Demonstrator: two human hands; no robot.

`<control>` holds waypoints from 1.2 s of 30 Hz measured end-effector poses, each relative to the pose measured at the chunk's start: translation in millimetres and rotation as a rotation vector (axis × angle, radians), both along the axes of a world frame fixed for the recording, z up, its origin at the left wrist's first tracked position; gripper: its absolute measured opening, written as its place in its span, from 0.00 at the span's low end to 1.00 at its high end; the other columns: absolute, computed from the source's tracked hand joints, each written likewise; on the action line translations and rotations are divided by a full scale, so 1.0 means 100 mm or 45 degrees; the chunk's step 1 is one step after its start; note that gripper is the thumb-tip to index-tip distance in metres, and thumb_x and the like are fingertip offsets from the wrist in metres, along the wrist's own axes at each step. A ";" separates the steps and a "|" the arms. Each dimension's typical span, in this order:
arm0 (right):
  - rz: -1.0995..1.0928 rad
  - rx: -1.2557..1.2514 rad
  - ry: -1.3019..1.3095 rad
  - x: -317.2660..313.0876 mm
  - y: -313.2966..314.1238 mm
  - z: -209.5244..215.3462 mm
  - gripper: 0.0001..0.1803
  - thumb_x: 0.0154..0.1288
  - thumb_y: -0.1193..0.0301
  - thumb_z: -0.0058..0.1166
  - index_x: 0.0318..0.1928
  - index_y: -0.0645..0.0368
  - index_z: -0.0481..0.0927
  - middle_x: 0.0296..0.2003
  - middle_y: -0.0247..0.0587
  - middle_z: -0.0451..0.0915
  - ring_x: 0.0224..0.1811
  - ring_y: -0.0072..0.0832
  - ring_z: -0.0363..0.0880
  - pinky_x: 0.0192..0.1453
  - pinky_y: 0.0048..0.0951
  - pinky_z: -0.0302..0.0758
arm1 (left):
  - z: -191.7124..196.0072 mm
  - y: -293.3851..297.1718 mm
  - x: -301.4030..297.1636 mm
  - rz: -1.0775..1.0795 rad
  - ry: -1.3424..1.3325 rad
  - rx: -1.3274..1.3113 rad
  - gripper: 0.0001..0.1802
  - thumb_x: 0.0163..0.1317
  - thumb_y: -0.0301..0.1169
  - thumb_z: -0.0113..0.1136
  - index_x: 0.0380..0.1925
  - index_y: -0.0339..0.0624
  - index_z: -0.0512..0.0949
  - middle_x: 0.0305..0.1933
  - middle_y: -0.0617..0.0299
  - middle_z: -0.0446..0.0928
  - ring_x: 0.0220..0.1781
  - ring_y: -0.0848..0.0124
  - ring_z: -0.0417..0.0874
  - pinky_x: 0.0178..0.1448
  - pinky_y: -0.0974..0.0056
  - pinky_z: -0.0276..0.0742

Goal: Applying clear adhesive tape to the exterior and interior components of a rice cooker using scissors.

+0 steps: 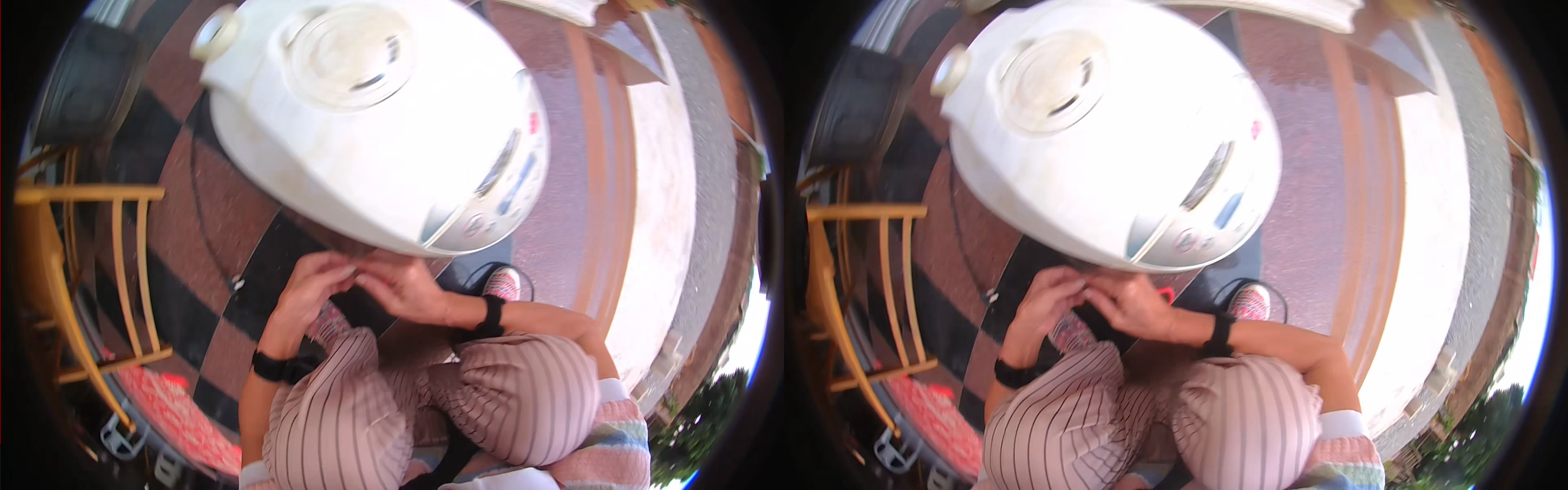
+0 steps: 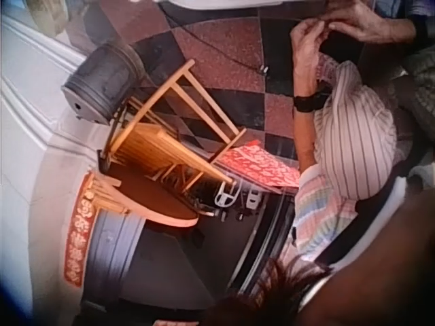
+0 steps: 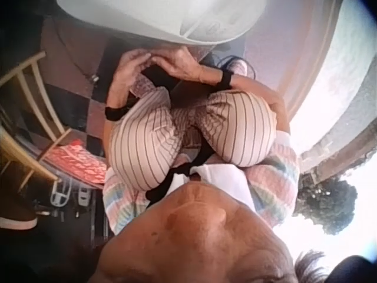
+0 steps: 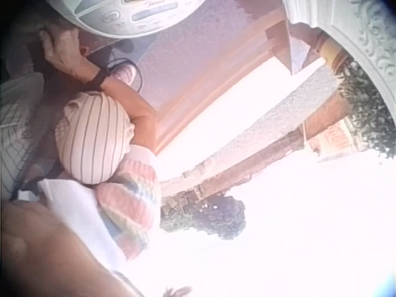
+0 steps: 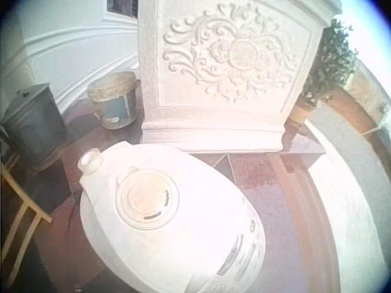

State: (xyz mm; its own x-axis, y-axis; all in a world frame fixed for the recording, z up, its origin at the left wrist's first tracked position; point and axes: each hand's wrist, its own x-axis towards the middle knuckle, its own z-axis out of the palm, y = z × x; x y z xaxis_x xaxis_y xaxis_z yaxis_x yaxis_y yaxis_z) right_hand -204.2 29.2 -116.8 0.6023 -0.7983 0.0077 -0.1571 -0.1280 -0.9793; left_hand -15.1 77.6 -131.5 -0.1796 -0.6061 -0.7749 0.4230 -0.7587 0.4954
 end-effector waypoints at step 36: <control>-0.458 0.286 0.267 -2.10 -1.11 0.85 0.16 0.68 0.61 0.51 0.30 0.61 0.80 0.19 0.36 0.77 0.19 0.19 0.77 0.25 0.16 0.74 | 1.92 -1.31 -0.45 -2.039 -0.252 -0.997 0.27 0.61 0.38 0.56 0.59 0.39 0.68 0.49 0.51 0.74 0.48 0.56 0.76 0.51 0.57 0.72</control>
